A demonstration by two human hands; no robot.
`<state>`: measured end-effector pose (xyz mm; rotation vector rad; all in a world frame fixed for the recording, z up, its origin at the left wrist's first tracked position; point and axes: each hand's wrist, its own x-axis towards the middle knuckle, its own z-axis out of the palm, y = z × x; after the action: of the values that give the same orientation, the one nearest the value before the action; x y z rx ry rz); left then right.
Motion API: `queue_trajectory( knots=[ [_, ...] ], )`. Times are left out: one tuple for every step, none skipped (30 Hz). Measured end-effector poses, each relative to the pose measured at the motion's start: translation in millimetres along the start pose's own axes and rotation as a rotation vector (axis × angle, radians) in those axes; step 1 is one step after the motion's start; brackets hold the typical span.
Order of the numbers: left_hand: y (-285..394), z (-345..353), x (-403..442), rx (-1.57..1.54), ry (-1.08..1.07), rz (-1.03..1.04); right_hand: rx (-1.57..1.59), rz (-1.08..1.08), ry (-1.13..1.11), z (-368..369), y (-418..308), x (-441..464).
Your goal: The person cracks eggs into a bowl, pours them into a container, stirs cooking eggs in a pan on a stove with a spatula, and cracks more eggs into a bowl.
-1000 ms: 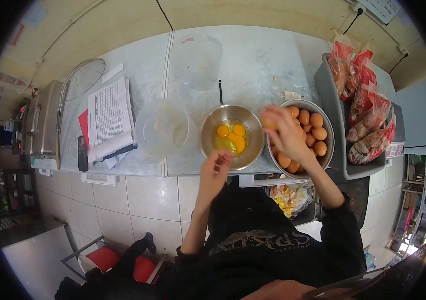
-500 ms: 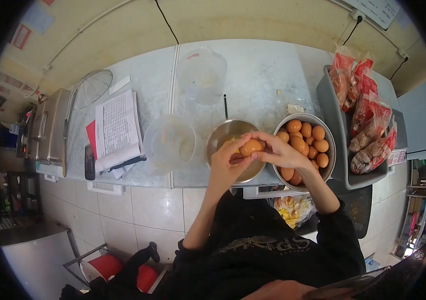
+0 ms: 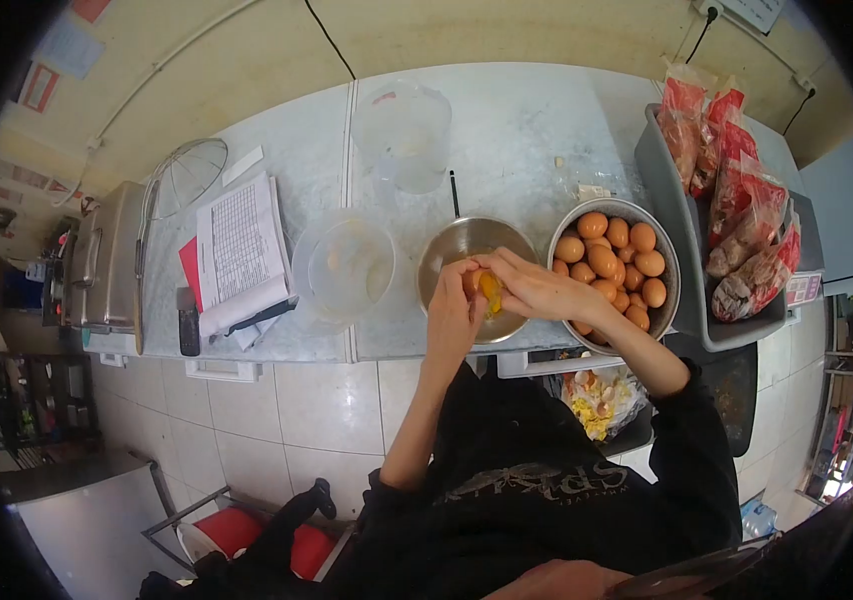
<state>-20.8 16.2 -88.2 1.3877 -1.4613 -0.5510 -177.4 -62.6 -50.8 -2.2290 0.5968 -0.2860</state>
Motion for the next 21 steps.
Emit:
queue_trajectory(
  knots=[
    [0, -3, 0, -0.034, -0.056, -0.016, 0.011, -0.014, 0.016, -1, 5, 1],
    [0, -4, 1, -0.036, -0.056, -0.016, 0.021, -0.029, 0.029, -1, 9, 1],
    [2, -6, 2, -0.007, -0.058, -0.032, 0.019, -0.027, 0.029, -2, 11, 2],
    [2, -7, 2, 0.022, -0.065, -0.047, -0.024, -0.042, 0.079, -1, 12, 3],
    [1, -7, 3, 0.017, -0.074, -0.042, -0.070, -0.055, 0.132, 0, 12, 3],
    [0, -5, 2, 0.133, -0.028, 0.019, -0.071, -0.043, 0.142, -2, 4, 2],
    [3, -4, 2, 0.245, 0.015, 0.081, -0.017, 0.010, 0.178, -6, -9, 1],
    [7, -3, 0, 0.231, -0.005, 0.084, 0.037, 0.066, 0.215, -7, -17, -2],
    [21, -6, 1, 0.145, -0.061, 0.096, 0.036, 0.089, 0.225, -3, -17, -5],
    [33, -7, 3, 0.058, -0.117, 0.106, 0.035, -0.002, 0.361, 0, -14, -9],
    [43, -8, 3, 0.044, -0.135, 0.108, 0.030, -0.097, 0.496, 3, -11, -15],
    [51, -9, 3, -0.139, -0.125, 0.135, 0.186, -0.125, 0.522, 4, -9, -25],
    [58, -12, 3, -0.321, -0.112, 0.158, 0.180, -0.112, 0.532, 4, -11, -39],
    [64, -17, 1, -0.353, -0.159, 0.167, 0.514, -0.033, 0.600, 5, -17, -57],
    [71, -24, -1, -0.361, -0.167, 0.171, 0.846, 0.042, 0.661, 5, -24, -79],
    [77, -30, -1, -0.307, -0.138, 0.189, 0.831, 0.094, 0.704, 4, -30, -110],
    [79, -36, -1, -0.256, -0.101, 0.208, 0.810, 0.142, 0.742, 2, -35, -150],
    [75, -41, -2, -0.268, -0.090, 0.219, 0.799, 0.236, 0.721, 1, -38, -191],
    [68, -46, -5, -0.303, -0.002, 0.134, 0.759, 0.374, 0.761, 8, -37, -227],
    [63, -48, -8, -0.334, 0.082, 0.043, 0.601, 0.573, 0.716, 8, -45, -251],
    [61, -49, -8, -0.339, 0.086, 0.041, 0.596, 0.576, 0.714, 14, -48, -264]
  ],
)
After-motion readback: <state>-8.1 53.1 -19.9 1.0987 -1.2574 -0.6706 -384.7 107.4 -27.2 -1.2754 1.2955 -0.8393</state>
